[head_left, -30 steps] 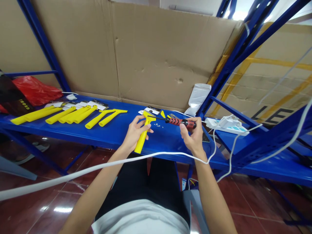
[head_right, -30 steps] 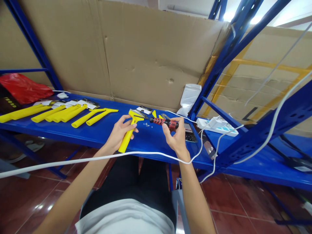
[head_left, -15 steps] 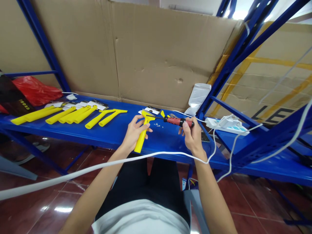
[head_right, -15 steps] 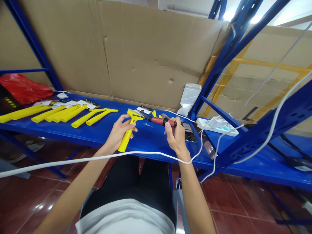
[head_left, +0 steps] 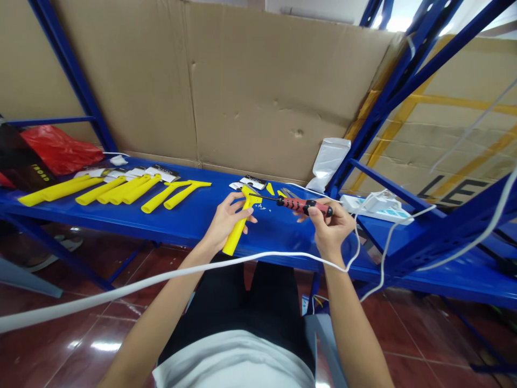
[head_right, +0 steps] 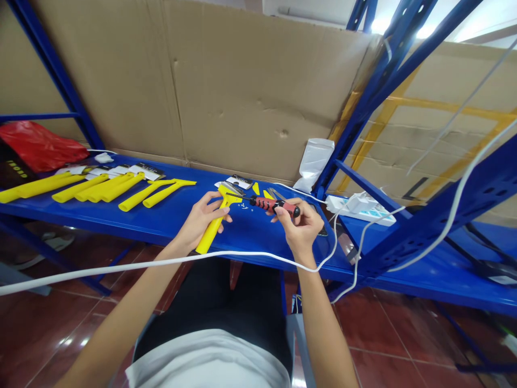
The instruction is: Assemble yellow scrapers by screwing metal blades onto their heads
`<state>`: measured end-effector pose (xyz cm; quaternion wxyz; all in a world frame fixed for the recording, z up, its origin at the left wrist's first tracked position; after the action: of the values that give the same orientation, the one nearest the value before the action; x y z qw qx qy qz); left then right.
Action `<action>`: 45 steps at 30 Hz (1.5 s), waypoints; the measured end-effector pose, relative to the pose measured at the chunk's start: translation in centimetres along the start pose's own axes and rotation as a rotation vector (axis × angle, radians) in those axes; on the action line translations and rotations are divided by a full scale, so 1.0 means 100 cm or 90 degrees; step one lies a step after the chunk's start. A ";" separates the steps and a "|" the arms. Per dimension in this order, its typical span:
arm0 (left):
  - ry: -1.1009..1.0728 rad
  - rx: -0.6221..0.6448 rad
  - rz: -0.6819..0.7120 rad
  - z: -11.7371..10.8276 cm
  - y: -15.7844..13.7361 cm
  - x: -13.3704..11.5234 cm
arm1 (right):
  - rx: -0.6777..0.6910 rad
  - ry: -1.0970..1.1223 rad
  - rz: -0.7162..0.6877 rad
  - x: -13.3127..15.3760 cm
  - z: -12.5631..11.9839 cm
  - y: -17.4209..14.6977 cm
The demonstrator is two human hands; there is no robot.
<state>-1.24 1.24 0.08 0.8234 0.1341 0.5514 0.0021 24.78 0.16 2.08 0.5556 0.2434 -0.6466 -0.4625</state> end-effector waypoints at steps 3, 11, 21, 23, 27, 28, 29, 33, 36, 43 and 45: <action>-0.005 -0.012 0.005 0.000 0.000 0.000 | -0.041 0.060 -0.001 -0.003 0.003 0.000; -0.004 -0.024 0.018 0.000 0.000 -0.001 | 0.046 -0.124 -0.001 -0.013 -0.002 -0.003; -0.012 -0.047 0.028 -0.002 0.000 -0.001 | 0.126 -0.190 0.031 -0.005 -0.001 -0.002; -0.014 -0.048 0.028 -0.002 0.000 -0.001 | 0.129 -0.213 0.061 -0.008 -0.002 -0.002; -0.012 -0.047 0.031 -0.003 0.000 -0.001 | 0.133 -0.217 0.078 -0.013 -0.002 -0.002; -0.011 -0.047 0.031 -0.003 0.000 -0.001 | 0.135 -0.194 0.076 -0.013 -0.002 -0.002; -0.010 -0.048 0.032 -0.003 0.000 -0.001 | 0.138 -0.163 0.073 -0.013 -0.001 -0.003; -0.009 -0.043 0.030 -0.004 0.000 0.000 | 0.149 -0.046 0.041 -0.008 0.005 -0.005; -0.003 -0.027 0.024 -0.004 0.001 0.000 | 0.129 -0.004 0.032 -0.004 0.008 -0.006; 0.010 -0.014 0.016 -0.002 0.001 0.001 | 0.056 -0.073 0.010 -0.006 0.005 -0.005; 0.011 -0.016 0.020 -0.002 0.001 0.001 | 0.054 -0.108 -0.005 -0.007 0.004 -0.004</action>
<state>-1.31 1.43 -0.07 0.8200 0.1323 0.5564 0.0233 24.52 0.67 1.38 0.4865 0.2293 -0.7093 -0.4556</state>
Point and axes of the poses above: each hand's wrist, its own y-axis towards the middle knuckle, its own z-axis out of the palm, x = y × z, the point moved 2 cm from there along y, towards the middle knuckle, and after that the axes turned 1 degree about -y, right-handed, at the moved point
